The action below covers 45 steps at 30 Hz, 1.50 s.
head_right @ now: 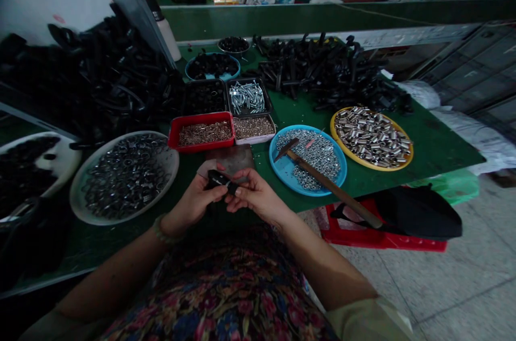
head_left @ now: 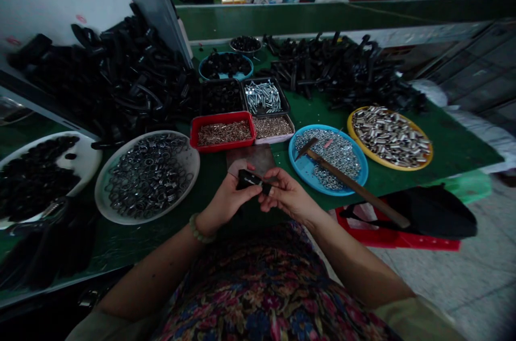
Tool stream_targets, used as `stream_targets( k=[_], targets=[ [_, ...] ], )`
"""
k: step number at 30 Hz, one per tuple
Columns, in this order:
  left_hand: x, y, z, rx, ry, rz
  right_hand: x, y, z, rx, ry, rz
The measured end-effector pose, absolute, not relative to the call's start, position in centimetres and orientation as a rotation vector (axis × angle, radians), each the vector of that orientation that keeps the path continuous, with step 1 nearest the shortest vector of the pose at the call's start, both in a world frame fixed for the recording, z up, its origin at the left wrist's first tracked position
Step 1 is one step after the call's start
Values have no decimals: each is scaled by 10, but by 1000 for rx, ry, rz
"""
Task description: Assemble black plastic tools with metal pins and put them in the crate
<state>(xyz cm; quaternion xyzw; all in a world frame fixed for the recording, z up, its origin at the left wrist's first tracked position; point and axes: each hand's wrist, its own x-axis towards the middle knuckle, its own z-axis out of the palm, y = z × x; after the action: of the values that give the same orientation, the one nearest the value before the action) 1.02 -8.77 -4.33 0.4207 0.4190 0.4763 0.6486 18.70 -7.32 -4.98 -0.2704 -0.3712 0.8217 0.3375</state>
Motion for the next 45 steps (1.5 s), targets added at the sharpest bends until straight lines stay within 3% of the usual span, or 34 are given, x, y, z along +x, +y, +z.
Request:
stream_targets(
  k=[6,16,19,21,23,25,36,42,45],
  targets=[
    [1,-86,-44,978,937,1108,179,-71,-55,-715,-947,2119],
    [-21,-73,-41,1441,1153,1019,172,-41,-48,-872,-1502,1886],
    [-29,-58,-43,1640,1243,853,161,13,-30,-982,-2108,1400],
    [-27,-46,-47,1889,1286,634,141,55,-20,-1203,-2399,698],
    [-19,-36,-53,2200,1304,381,115,90,-19,-1322,-2716,208],
    [-11,-31,-59,2416,1304,206,92,110,-23,-1335,-2856,58],
    [-11,-55,-86,2406,1546,537,100,112,-33,-1214,-2788,125],
    [-3,-46,-92,2153,1681,590,162,71,-45,-1094,-2409,789],
    [-3,-45,-93,2127,1696,579,182,45,-54,-1214,-2367,918]
  ],
)
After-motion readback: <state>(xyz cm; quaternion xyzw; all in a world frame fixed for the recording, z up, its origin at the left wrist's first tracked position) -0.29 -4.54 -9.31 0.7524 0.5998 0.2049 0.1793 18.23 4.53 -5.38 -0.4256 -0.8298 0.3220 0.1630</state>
